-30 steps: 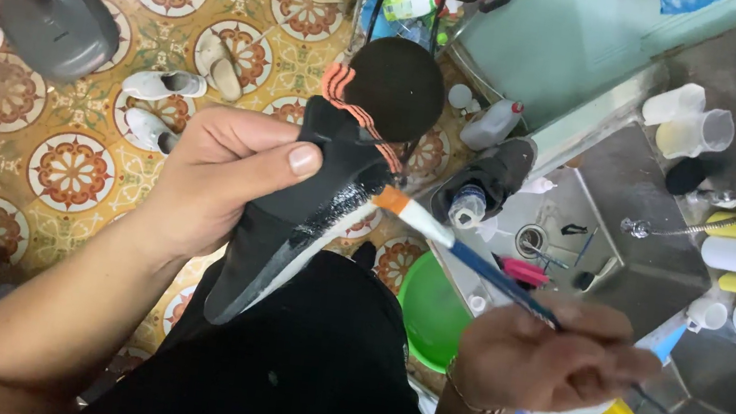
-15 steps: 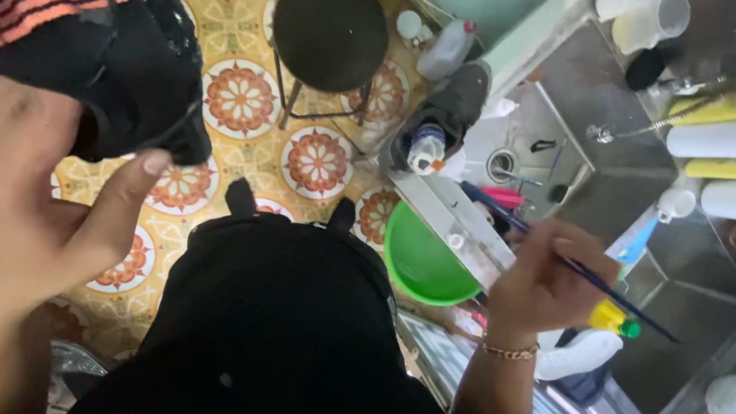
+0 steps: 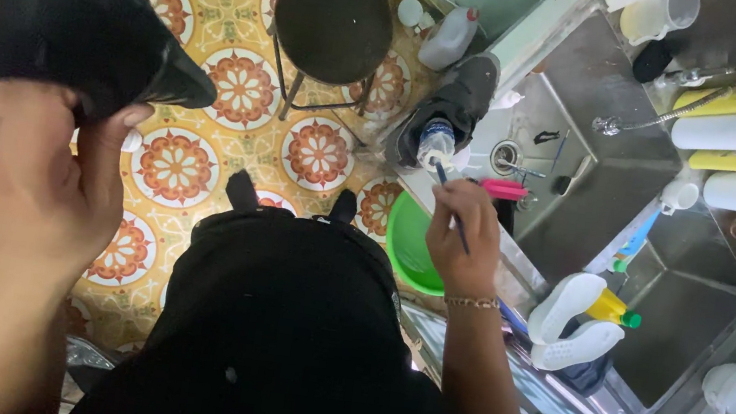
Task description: The person applies white paint to the sole edges of a black sneaker using a small brush, holding the shoe steady with one hand while dipping the brush into the paint and then painting with the other hand.
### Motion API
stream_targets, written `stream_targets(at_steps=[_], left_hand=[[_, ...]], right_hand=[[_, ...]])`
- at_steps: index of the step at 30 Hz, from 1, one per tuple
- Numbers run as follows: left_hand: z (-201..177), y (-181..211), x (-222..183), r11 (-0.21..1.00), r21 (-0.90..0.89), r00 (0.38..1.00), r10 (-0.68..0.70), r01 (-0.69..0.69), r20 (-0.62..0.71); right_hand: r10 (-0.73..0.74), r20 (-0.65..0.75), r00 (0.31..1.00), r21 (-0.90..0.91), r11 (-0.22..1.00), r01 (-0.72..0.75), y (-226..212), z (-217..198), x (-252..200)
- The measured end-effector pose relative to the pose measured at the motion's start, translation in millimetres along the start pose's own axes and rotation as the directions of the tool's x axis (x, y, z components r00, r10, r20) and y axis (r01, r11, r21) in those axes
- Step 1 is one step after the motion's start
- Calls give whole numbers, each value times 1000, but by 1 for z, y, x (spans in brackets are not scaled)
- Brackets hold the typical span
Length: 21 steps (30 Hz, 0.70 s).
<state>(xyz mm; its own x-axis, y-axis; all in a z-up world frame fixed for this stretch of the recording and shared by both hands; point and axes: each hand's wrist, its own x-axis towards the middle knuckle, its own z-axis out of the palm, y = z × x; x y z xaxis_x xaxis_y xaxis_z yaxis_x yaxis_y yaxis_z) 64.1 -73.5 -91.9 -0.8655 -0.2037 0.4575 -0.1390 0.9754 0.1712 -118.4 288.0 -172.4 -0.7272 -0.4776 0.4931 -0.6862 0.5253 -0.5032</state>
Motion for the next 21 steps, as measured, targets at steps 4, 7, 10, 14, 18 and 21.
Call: stream_targets(at_steps=[4, 7, 10, 14, 18, 21], left_hand=[[1, -10, -6, 999, -24, 999, 32, -32, -15], [-1, -16, -9, 999, -20, 999, 41, -41, -10], [0, -21, -9, 998, 1, 998, 56, -56, -38], [7, -27, -12, 998, -20, 992, 63, -65, -109], [11, -25, -6, 992, -112, 991, 35, -51, -132], [13, -20, 2, 981, -190, 991, 4, -29, -132]], right_hand=[[-15, 107, 994, -47, 999, 20, 12, 22, 6], [29, 139, 990, -120, 993, -12, 15, 33, 7], [22, 138, 990, -212, 977, 7, 16, 39, 12], [25, 122, 992, -198, 980, 0, 16, 38, 13], [14, 103, 995, -203, 979, 7, 8, 23, 12], [-27, 13, 1000, -145, 989, 28, 0, 8, 6]])
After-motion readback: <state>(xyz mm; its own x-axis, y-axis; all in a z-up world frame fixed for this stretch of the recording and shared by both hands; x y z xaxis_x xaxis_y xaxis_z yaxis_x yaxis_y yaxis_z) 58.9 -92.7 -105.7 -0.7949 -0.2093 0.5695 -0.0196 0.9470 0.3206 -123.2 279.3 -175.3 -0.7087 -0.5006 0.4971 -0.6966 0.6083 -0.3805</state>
